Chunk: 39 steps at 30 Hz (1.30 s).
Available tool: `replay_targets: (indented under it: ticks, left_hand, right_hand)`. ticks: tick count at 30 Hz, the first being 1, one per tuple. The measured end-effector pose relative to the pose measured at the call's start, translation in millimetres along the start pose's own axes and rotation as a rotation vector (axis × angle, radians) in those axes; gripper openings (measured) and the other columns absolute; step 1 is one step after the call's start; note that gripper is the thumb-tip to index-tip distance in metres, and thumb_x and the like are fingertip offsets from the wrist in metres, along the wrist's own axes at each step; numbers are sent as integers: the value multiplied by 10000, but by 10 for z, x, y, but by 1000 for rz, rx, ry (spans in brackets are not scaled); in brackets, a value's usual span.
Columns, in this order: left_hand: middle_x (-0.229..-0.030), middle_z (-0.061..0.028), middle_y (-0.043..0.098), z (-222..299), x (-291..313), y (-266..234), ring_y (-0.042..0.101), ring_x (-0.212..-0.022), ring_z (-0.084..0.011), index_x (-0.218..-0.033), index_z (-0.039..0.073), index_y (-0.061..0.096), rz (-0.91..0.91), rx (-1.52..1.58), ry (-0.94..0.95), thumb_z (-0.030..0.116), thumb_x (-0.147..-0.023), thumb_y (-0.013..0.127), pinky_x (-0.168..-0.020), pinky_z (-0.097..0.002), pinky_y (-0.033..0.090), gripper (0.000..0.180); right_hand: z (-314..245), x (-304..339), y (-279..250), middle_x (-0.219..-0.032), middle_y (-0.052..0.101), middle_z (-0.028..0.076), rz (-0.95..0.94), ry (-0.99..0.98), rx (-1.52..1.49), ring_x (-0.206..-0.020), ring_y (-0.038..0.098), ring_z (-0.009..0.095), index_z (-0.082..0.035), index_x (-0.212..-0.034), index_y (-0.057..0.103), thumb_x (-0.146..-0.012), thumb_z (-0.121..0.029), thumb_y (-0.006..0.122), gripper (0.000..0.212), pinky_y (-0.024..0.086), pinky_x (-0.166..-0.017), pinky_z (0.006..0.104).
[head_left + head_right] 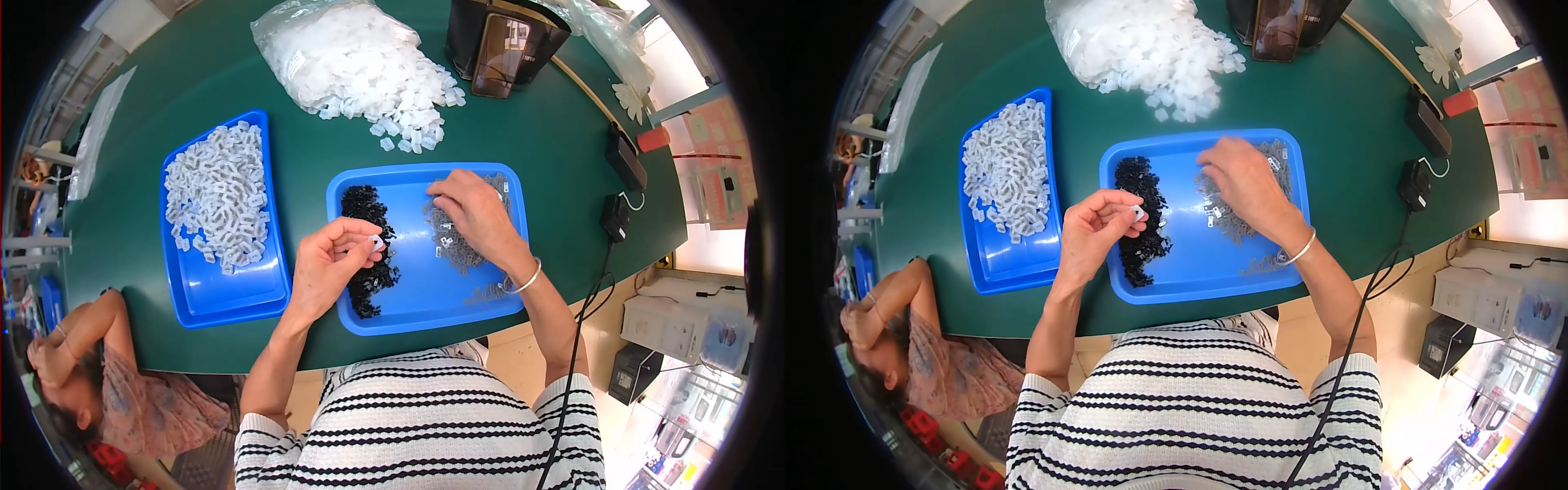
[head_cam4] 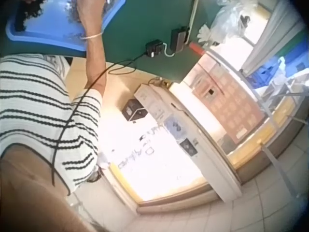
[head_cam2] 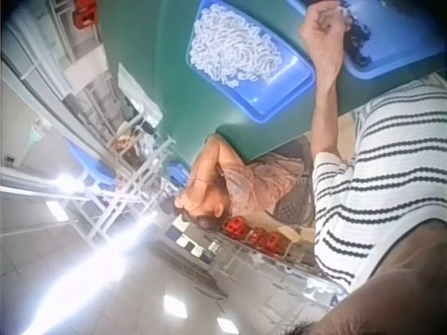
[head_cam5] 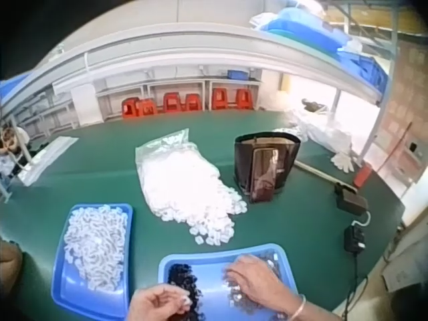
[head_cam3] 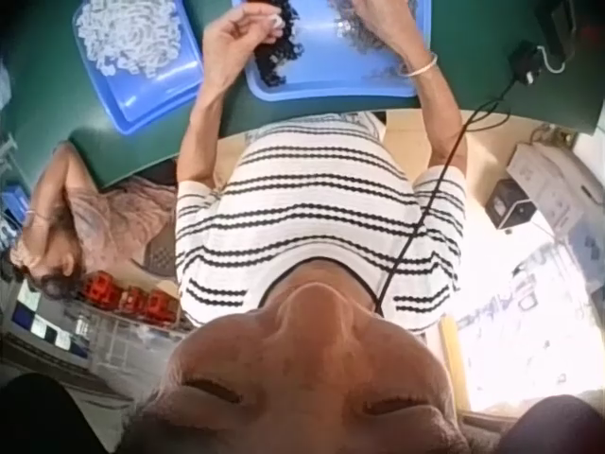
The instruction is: The person sorts small plastic and rubber components by hand, taking them from a central blue tray and placing them into separate piles in a sorting tray based on color or type.
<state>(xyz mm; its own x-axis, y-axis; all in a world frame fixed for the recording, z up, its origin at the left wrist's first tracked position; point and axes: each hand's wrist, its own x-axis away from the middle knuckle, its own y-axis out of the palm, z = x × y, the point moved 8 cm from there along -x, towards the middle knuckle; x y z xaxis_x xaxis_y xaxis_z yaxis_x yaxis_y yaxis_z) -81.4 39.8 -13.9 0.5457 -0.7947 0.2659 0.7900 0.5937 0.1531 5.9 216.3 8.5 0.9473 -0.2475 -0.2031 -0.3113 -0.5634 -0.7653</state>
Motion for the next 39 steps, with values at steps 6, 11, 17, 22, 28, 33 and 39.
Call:
replay_targets:
  ticks: [6, 11, 17, 22, 28, 33, 39]
  left_hand:
    - [-916, -81, 691, -20, -37, 60, 667, -803, -121, -1052, -13, 635, -1, 15, -10, 7, -913, 580, -719, -228, 549, 150]
    - [-914, -83, 689, -74, -68, 95, 668, -805, -124, -1052, -11, 634, -25, 18, -23, 11, -916, 577, -719, -232, 552, 149]
    - [-905, -77, 683, -117, -97, 161, 668, -799, -127, -1069, -10, 621, -42, 34, -61, 21, -918, 578, -701, -233, 548, 160]
    - [-905, -86, 685, -73, -193, 278, 671, -802, -133, -1076, -13, 606, -36, 26, -70, 24, -915, 583, -676, -233, 542, 167]
    - [-872, -73, 679, -113, -299, 472, 664, -782, -119, -1059, -9, 607, -95, -6, -73, 22, -915, 578, -659, -230, 536, 150]
    - [-856, -71, 680, -84, -310, 531, 655, -750, -107, -1047, -8, 623, -112, -83, -39, 7, -906, 577, -645, -230, 534, 150]
    - [-826, -61, 677, -43, -271, 628, 628, -695, -85, -1023, -10, 658, -171, -127, -34, 20, -900, 595, -629, -227, 529, 141]
  right_hand:
    - [-186, -12, 59, -853, 542, 112, 18, -67, 130, -851, 534, 302, -17, -923, 626, -761, -29, 691, 175, 460, -760, 386]
    - [-116, 7, 181, -857, 514, 113, -28, -22, 94, -864, 516, 305, -21, -905, 613, -747, -6, 687, 175, 459, -750, 380]
    - [-143, 19, 89, -946, 615, 63, -90, 85, -291, -889, 588, 187, -1, -891, 599, -814, 23, 644, 92, 477, -767, 308]
    - [71, 278, 112, -935, 662, 65, -71, 427, -925, -839, 618, 113, 17, -920, 628, -886, -14, 616, 47, 507, -729, 237]
    - [37, 425, 87, -897, 670, 73, -9, 414, -961, -821, 633, 115, 29, -1072, 658, -895, -18, 614, 189, 525, -708, 232]
    - [34, 491, 68, -933, 660, 83, -18, 516, -1005, -848, 632, 122, 39, -1018, 655, -891, -14, 626, 140, 529, -704, 224]
    - [69, 557, 24, -880, 657, 76, 66, 515, -838, -824, 641, 147, 4, -897, 586, -876, -20, 634, 58, 528, -678, 266]
